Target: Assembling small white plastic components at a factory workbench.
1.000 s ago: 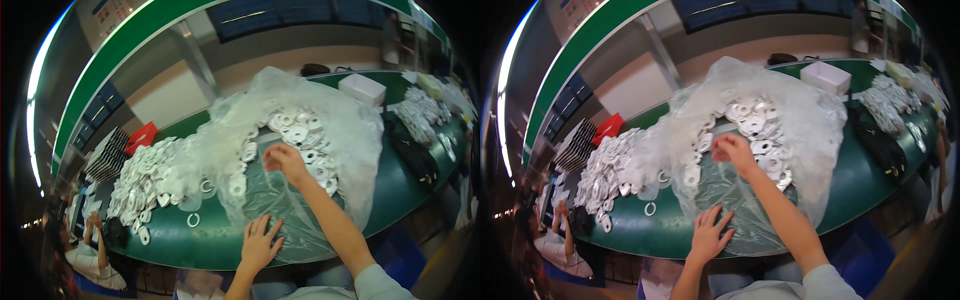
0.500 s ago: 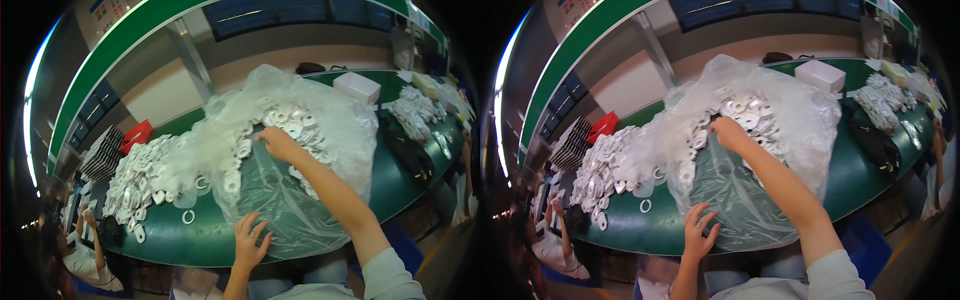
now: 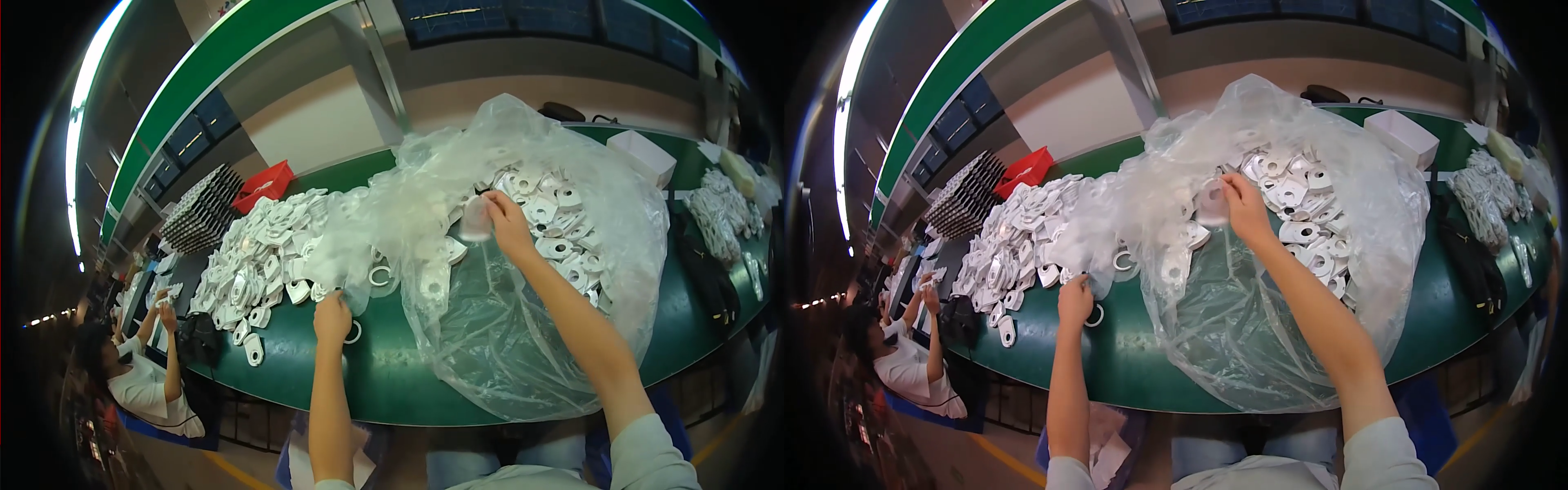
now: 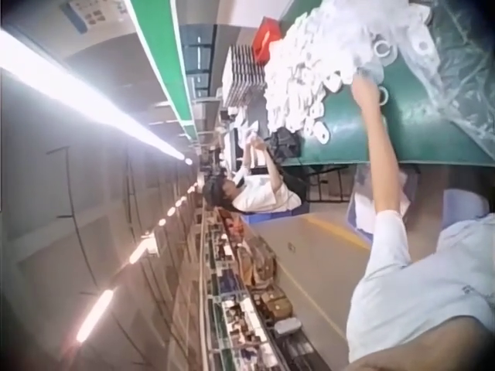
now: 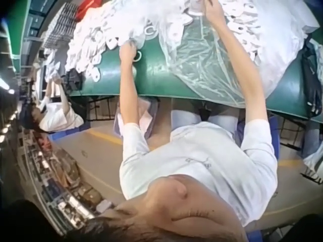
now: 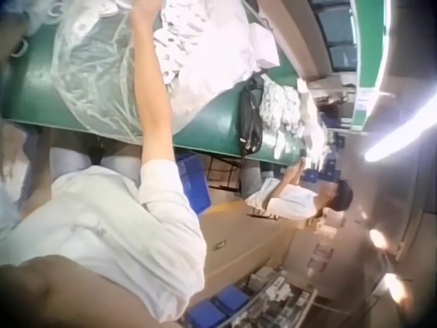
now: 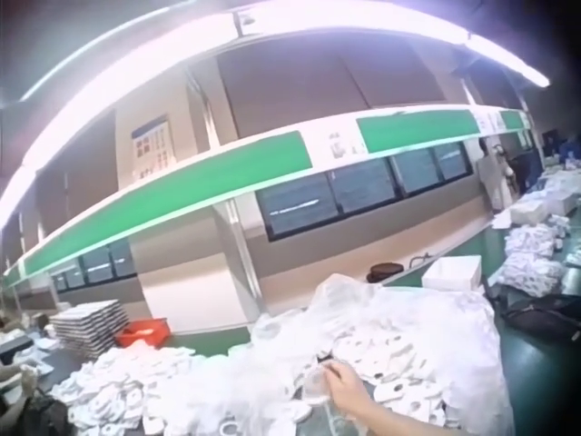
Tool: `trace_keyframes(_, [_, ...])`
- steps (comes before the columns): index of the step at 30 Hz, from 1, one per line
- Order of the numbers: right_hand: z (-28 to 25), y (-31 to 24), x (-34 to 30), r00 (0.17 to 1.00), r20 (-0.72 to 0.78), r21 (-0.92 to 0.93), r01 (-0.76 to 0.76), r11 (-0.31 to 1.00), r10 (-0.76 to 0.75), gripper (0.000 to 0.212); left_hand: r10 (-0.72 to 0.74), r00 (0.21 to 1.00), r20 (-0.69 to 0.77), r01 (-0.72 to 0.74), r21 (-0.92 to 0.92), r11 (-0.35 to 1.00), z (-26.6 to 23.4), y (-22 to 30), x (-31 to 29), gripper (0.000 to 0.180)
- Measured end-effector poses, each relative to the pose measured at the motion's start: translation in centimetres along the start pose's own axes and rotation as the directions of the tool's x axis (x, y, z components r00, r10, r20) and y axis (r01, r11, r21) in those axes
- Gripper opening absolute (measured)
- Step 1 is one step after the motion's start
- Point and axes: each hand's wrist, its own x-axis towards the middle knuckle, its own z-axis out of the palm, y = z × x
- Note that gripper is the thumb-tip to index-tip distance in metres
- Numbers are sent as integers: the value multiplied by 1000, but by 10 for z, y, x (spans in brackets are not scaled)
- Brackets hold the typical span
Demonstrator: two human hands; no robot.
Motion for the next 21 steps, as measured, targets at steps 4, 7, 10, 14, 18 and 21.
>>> trace_keyframes(4, [-11,-2,-37,895,204,309,-444,841,398,27,129,989,68,-132,34,991,34,13,46,36])
trace_keyframes(7, [-5,-16,-75,834,291,372,-550,748,469,35,309,951,-23,-309,-38,950,60,14,66,42])
trace_keyframes(10, [-5,-10,-95,874,376,14,-336,942,306,43,273,961,-36,-268,106,958,71,23,66,43])
trace_keyframes(14, [-5,-11,-94,843,406,325,-495,806,354,44,320,946,-52,-299,240,924,73,22,49,36])
trace_keyframes(18, [-10,1,-92,806,417,266,-551,791,421,35,152,970,188,-185,176,967,40,26,33,30])
trace_keyframes(21, [-4,-15,-92,770,516,353,-589,727,374,31,33,993,114,-48,127,991,18,24,15,26])
